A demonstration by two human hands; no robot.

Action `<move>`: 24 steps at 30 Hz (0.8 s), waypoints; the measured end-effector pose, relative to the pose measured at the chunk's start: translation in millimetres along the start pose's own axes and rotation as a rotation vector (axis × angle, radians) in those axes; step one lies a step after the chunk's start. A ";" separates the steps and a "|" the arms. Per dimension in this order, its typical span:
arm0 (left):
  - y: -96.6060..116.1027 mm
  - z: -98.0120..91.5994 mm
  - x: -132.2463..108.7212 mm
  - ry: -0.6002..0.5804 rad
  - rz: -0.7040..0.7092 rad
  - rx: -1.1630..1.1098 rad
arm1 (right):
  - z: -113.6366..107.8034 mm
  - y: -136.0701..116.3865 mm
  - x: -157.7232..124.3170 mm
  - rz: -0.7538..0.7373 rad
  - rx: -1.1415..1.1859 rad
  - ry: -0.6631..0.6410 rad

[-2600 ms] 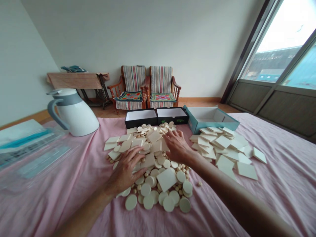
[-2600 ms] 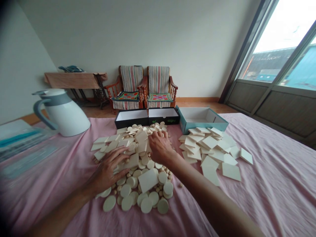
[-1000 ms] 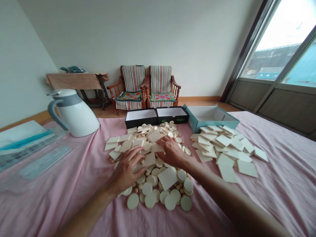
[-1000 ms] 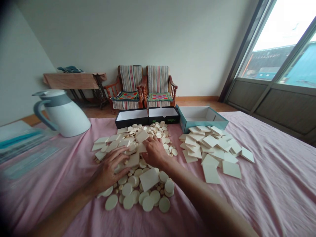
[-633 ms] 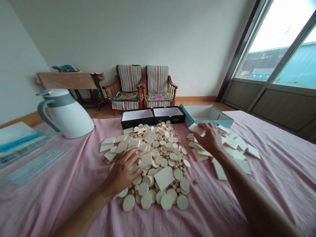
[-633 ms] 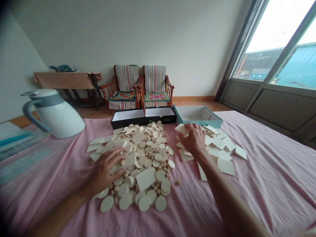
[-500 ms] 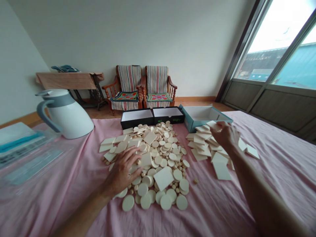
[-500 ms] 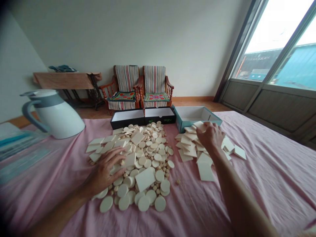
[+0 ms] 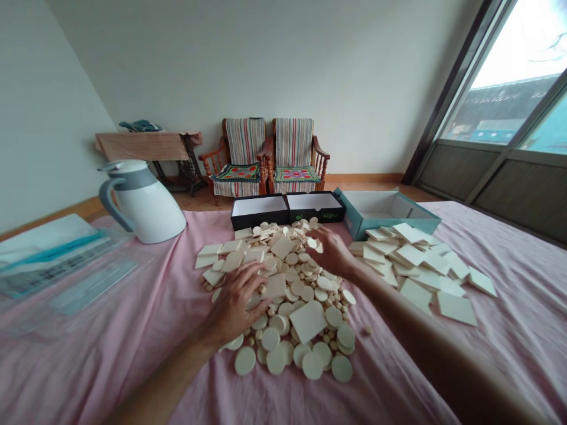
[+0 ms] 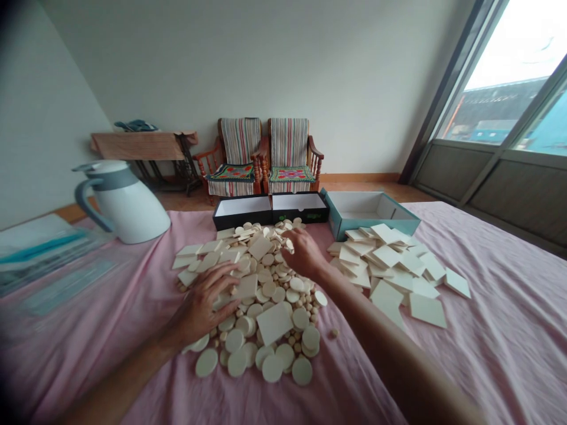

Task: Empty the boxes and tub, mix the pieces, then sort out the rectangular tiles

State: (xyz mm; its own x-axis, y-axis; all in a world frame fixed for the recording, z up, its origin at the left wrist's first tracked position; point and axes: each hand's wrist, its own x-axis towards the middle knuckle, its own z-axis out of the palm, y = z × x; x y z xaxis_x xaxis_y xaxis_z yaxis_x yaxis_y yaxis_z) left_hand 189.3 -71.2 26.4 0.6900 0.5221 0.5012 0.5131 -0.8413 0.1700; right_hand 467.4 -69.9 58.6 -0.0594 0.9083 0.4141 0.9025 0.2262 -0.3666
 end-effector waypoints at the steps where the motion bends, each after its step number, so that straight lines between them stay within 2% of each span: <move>1: 0.0 -0.2 -0.3 -0.003 -0.004 0.000 | 8.3 -14.0 6.9 -0.022 -0.021 -0.055; 6: 0.2 -1.0 -0.7 -0.015 -0.018 0.003 | 30.8 -60.1 31.1 -0.029 -0.258 -0.199; 13: -3.2 1.3 -1.4 -0.020 -0.024 0.009 | 31.2 -75.9 34.7 0.063 -0.290 -0.221; 19: -6.4 2.5 -2.1 -0.014 0.004 0.013 | 22.6 -59.1 29.9 0.150 0.033 -0.016; 24: -5.8 1.5 -1.4 0.002 0.031 0.024 | -24.9 -6.5 -6.3 0.296 0.235 0.259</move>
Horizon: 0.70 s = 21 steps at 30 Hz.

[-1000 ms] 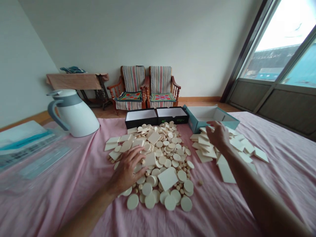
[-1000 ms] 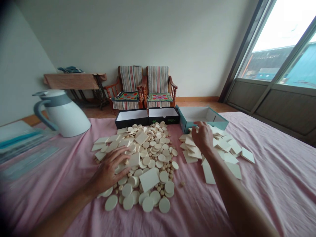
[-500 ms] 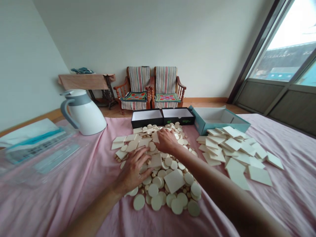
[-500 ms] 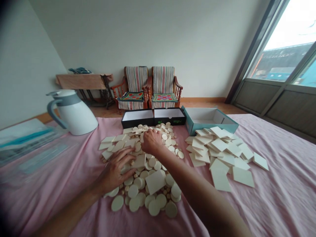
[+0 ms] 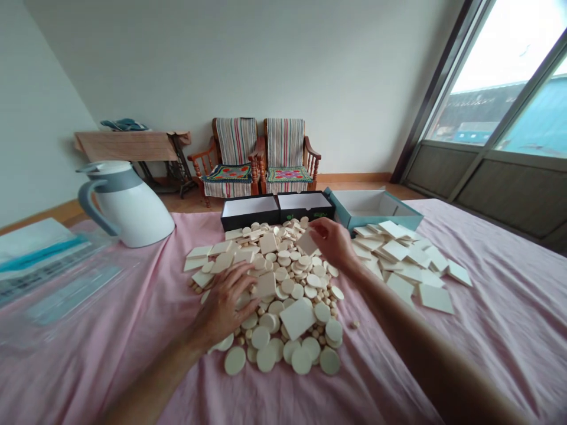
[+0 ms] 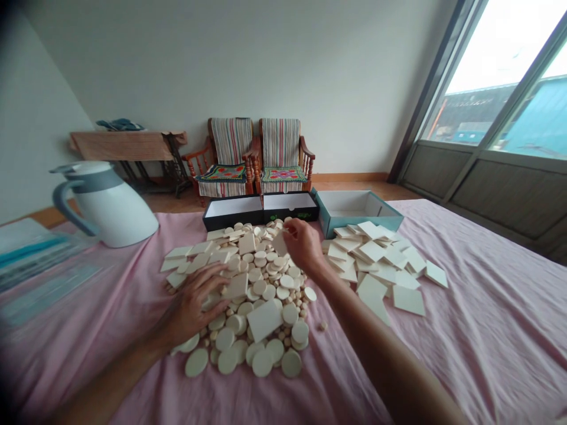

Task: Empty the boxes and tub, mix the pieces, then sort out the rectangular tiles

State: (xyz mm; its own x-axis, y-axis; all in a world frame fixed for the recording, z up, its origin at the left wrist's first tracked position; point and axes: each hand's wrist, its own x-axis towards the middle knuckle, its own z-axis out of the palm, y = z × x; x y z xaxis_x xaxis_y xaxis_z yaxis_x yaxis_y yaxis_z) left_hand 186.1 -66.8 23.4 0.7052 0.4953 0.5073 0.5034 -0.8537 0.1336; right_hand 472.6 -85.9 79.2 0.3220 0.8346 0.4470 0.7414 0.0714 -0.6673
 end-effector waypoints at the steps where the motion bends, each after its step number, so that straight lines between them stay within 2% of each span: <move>1: 0.2 -0.2 0.5 -0.001 0.004 0.002 | -17.6 13.2 -3.8 0.023 0.016 0.015; 5: 0.5 -0.2 2.9 0.003 0.009 0.005 | -83.5 66.2 -22.2 0.117 -0.052 0.079; 9: 0.4 0.0 3.6 0.019 0.013 0.000 | -121.9 99.3 -37.8 0.148 -0.176 0.004; 12: 0.5 -0.4 3.4 0.014 0.021 0.003 | -128.7 103.4 -49.6 0.109 -0.152 -0.197; 15: 0.5 -0.8 3.9 0.009 0.026 0.003 | -123.1 95.6 -63.3 0.073 -0.097 -0.455; 17: 0.5 -0.7 4.6 0.010 0.026 0.000 | -116.8 90.0 -71.0 0.046 -0.083 -0.559; 19: 0.4 -0.4 5.2 0.006 0.022 -0.001 | -111.7 86.7 -75.3 0.008 -0.124 -0.523; 21: 0.3 -0.2 5.2 0.004 0.015 -0.002 | -109.2 84.9 -76.4 -0.002 -0.214 -0.379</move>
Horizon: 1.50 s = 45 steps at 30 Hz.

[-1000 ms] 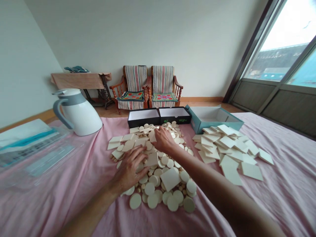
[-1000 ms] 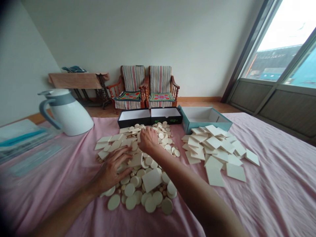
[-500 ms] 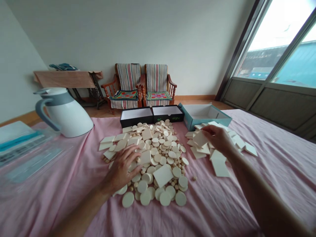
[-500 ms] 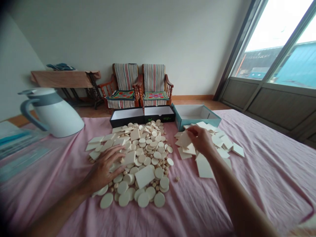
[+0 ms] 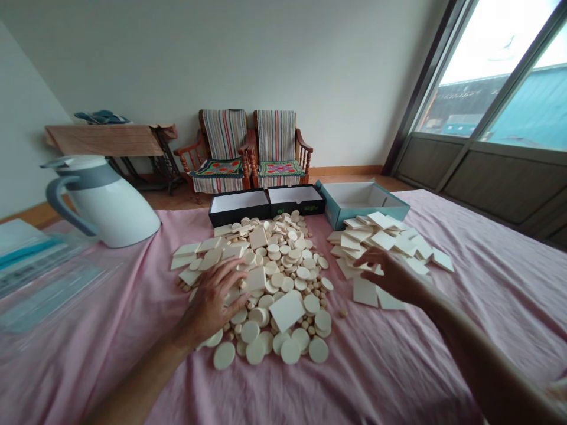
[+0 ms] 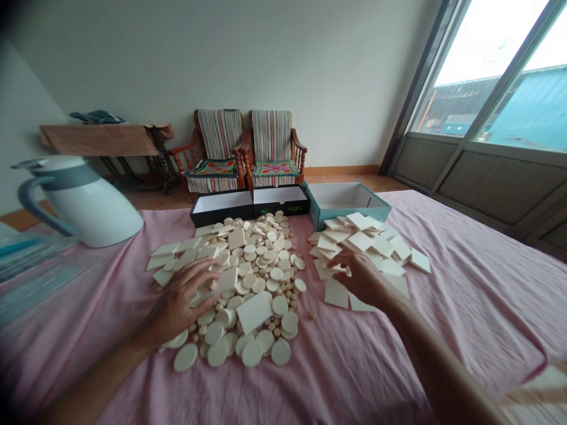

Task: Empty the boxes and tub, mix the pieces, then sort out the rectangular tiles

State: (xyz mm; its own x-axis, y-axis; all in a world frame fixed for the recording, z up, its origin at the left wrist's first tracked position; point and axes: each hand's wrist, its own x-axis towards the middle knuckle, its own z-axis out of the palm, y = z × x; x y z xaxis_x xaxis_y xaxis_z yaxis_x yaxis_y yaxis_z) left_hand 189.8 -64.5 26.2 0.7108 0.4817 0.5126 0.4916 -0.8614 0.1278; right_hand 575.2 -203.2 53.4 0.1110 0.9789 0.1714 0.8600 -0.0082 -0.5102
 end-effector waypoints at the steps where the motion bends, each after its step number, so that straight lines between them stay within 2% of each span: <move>1: -0.1 0.0 -0.2 0.000 -0.002 0.000 | 0.2 -1.4 0.1 0.020 -0.042 0.056; 3: -0.2 0.0 -0.8 -0.001 -0.003 -0.002 | 0.1 -6.4 -0.8 0.037 -0.097 0.072; 7: 0.2 -0.7 -1.4 0.002 -0.003 -0.007 | 6.3 -25.6 -12.3 -0.049 -0.224 -0.100; 9: 1.2 -1.3 -1.2 0.005 -0.007 -0.010 | 12.3 -32.8 -21.1 -0.066 -0.301 -0.142; 13: 4.2 -2.5 -0.3 0.006 -0.025 -0.030 | 19.3 -30.0 -33.5 -0.077 -0.339 -0.170; 17: 5.5 -2.2 -0.4 0.001 -0.037 -0.041 | 19.3 -33.6 -26.9 -0.116 -0.355 -0.149; 21: 4.9 -1.0 -1.4 0.005 -0.034 -0.037 | 30.1 -78.3 -7.5 -0.231 -0.160 -0.113; 25: 4.5 -1.2 -2.0 0.005 -0.031 -0.023 | 54.9 -127.1 2.0 -0.398 -0.126 -0.278; 29: 3.8 -1.6 -2.4 -0.013 -0.034 -0.021 | 70.8 -140.7 2.7 -0.407 -0.181 -0.265; 32: 2.8 -1.5 -2.6 -0.004 -0.040 -0.032 | 64.6 -132.4 5.0 -0.378 -0.131 -0.236; 34: 2.6 -1.6 -2.6 -0.001 -0.041 -0.039 | 53.0 -118.8 5.9 -0.332 -0.109 -0.165; 37: 3.3 -1.8 -2.0 0.002 -0.038 -0.043 | 31.3 -85.7 1.2 -0.250 -0.151 -0.060; 41: 4.0 -1.6 -0.9 0.008 -0.033 -0.050 | 7.5 -34.7 -12.9 -0.114 -0.289 -0.081; 43: 3.7 -1.0 -0.7 0.010 -0.033 -0.046 | 1.8 -17.3 -17.7 -0.045 -0.361 -0.056; 45: 3.6 -0.6 -0.9 0.008 -0.034 -0.039 | 1.4 -10.1 -17.6 -0.023 -0.381 -0.002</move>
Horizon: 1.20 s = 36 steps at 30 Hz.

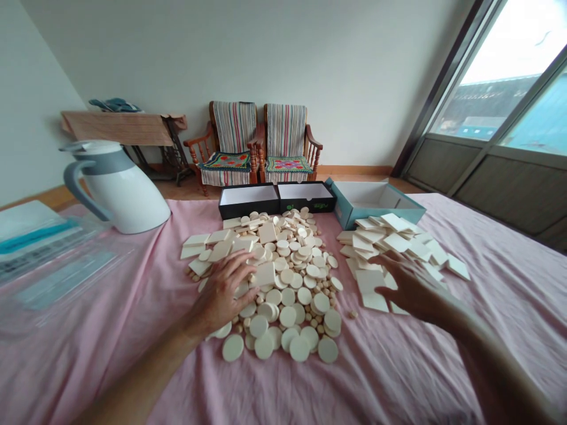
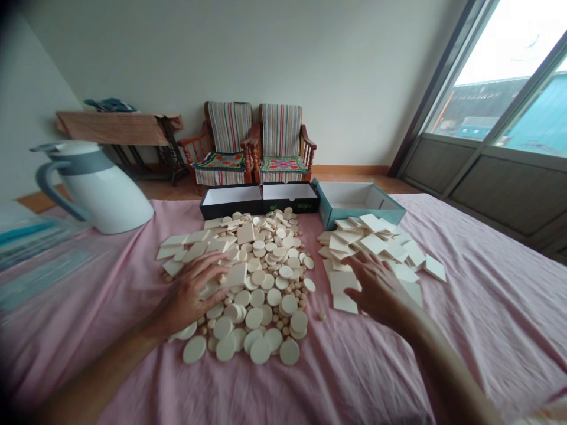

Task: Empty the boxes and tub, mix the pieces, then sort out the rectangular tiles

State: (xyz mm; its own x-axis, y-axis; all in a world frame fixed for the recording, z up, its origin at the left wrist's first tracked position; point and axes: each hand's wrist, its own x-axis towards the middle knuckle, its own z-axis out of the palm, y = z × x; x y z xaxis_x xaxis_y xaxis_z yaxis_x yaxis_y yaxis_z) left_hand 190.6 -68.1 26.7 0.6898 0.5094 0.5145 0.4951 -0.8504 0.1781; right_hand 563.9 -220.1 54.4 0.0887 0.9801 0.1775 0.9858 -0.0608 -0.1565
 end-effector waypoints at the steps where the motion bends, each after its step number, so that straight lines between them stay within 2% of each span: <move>1: 0.2 0.0 -0.2 0.000 -0.001 0.002 | 1.3 -1.4 2.2 -0.006 0.020 0.023; 4: 2.2 -1.2 -1.0 0.000 -0.017 -0.003 | 5.0 -24.3 15.8 -0.079 0.144 0.054; 7: 4.5 -3.9 -1.5 0.018 -0.035 -0.016 | 7.4 -68.1 33.9 -0.173 0.252 0.032; 10: 3.6 -6.6 -1.8 0.103 -0.061 -0.037 | 10.2 -116.0 50.2 -0.293 0.343 -0.020; 13: -0.4 -8.1 -1.5 0.205 -0.112 -0.058 | 16.2 -154.0 63.6 -0.404 0.323 -0.045; 16: -4.4 -7.7 -1.2 0.255 -0.138 -0.056 | 25.1 -177.5 74.1 -0.410 0.217 -0.060; 20: -5.9 -5.7 -1.7 0.248 -0.129 -0.064 | 32.6 -188.9 80.0 -0.356 0.178 -0.060; 23: -6.0 -4.2 -2.0 0.243 -0.125 -0.062 | 27.4 -180.6 76.7 -0.356 0.208 -0.008; 26: -7.6 -2.7 -1.6 0.257 -0.132 -0.048 | 14.3 -152.7 66.5 -0.300 0.227 0.101; 31: -13.0 1.8 -1.3 0.298 -0.199 -0.002 | -5.8 -70.8 33.9 -0.168 0.294 0.186; 36: -15.8 6.5 -2.8 0.287 -0.254 0.065 | -0.3 3.3 -3.4 -0.071 0.311 0.109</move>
State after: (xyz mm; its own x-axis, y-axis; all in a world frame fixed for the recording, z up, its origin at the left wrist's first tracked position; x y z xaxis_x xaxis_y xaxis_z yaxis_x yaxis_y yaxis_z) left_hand 184.3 -55.3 17.1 0.3695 0.6376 0.6759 0.6700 -0.6868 0.2816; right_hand 566.9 -223.7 53.6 0.0526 0.9529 0.2988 0.9007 0.0840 -0.4262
